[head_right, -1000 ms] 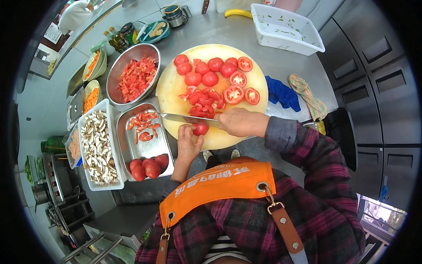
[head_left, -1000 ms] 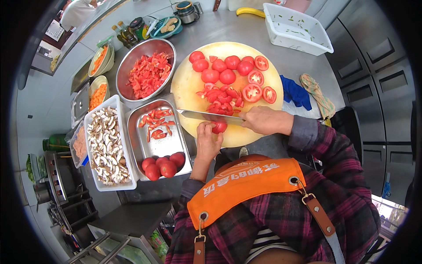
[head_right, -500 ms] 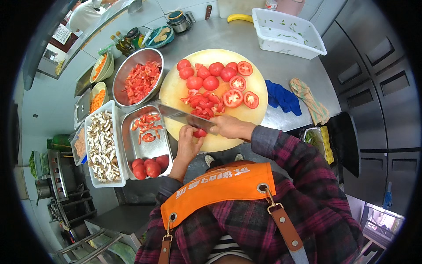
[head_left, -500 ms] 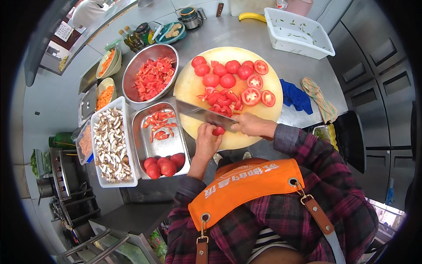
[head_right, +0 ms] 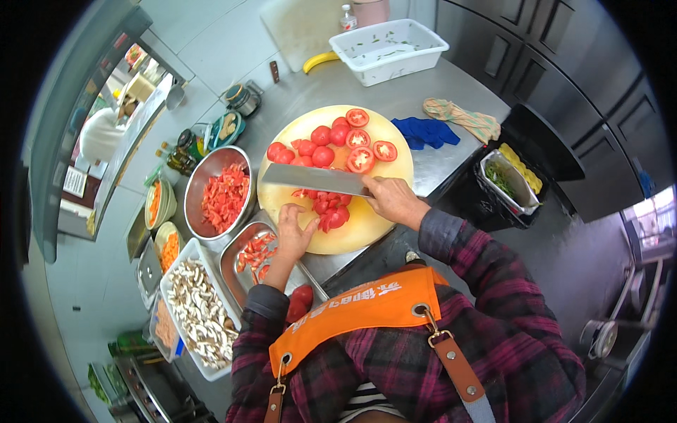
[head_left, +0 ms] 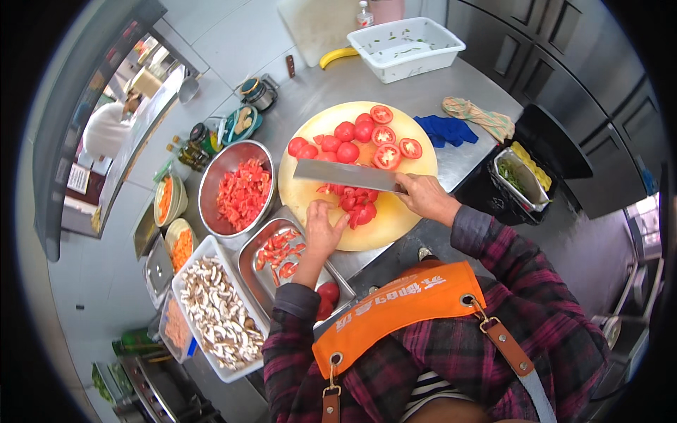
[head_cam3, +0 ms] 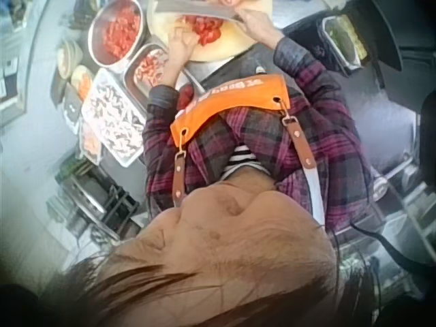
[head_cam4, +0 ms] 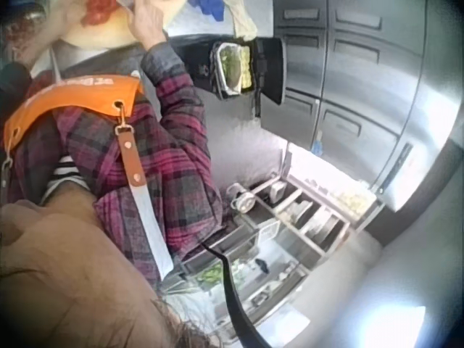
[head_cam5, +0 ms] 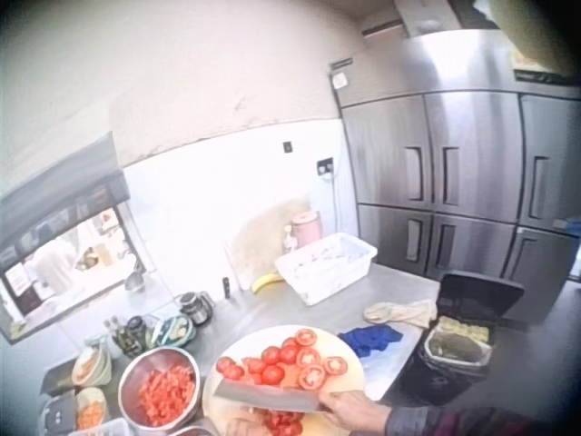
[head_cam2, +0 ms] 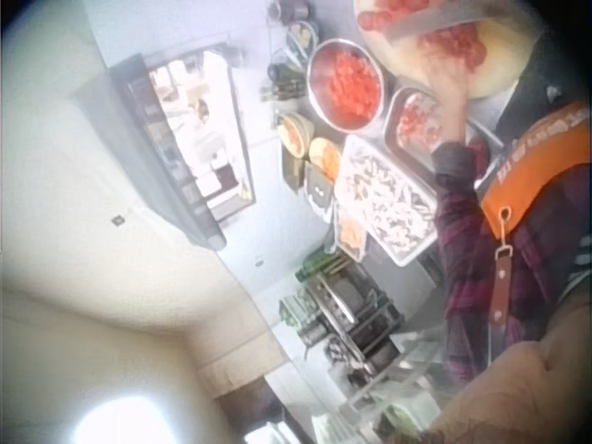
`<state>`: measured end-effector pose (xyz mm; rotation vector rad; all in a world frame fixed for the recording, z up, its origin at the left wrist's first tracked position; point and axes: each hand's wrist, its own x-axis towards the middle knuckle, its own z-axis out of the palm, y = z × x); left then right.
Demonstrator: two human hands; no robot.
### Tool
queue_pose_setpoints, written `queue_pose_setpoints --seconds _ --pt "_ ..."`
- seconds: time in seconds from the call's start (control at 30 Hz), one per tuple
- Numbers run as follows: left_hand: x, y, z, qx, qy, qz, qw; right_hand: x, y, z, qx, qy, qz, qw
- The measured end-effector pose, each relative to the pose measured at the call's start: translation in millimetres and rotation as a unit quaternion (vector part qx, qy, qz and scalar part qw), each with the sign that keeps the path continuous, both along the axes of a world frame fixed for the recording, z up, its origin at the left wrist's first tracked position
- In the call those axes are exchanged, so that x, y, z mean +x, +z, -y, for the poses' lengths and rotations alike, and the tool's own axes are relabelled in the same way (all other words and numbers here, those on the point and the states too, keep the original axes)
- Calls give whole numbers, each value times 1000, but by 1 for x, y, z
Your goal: The person repeatedly slices tomatoes into small pieces on a cutting board using a cleaver. The diced tomatoes accumulate on the board and in a nearby metal bowl. The person handles whole tomatoes and the cleaver throughout the clip.
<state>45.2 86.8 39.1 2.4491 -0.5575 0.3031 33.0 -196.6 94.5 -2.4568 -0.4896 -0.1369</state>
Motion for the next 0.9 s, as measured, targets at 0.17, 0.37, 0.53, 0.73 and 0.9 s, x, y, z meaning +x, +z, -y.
queue_pose_setpoints --seconds 0.17,0.37,0.53,0.73,0.9 --pt "35 -15 -29 28 -72 -59 995 -56 -2 -14 266 -155 -215 927" --pt "60 -31 -12 22 -90 -99 991 -143 -28 -51 504 -318 -327 733" --pt "38 -28 -8 178 -183 -73 964 -169 -50 -90 593 -339 -329 652" --pt "47 -34 4 174 -150 -46 972 -159 -63 -111 617 -338 -330 629" --pt "56 -34 11 150 -152 -45 976 -114 -69 -105 611 -320 -343 638"
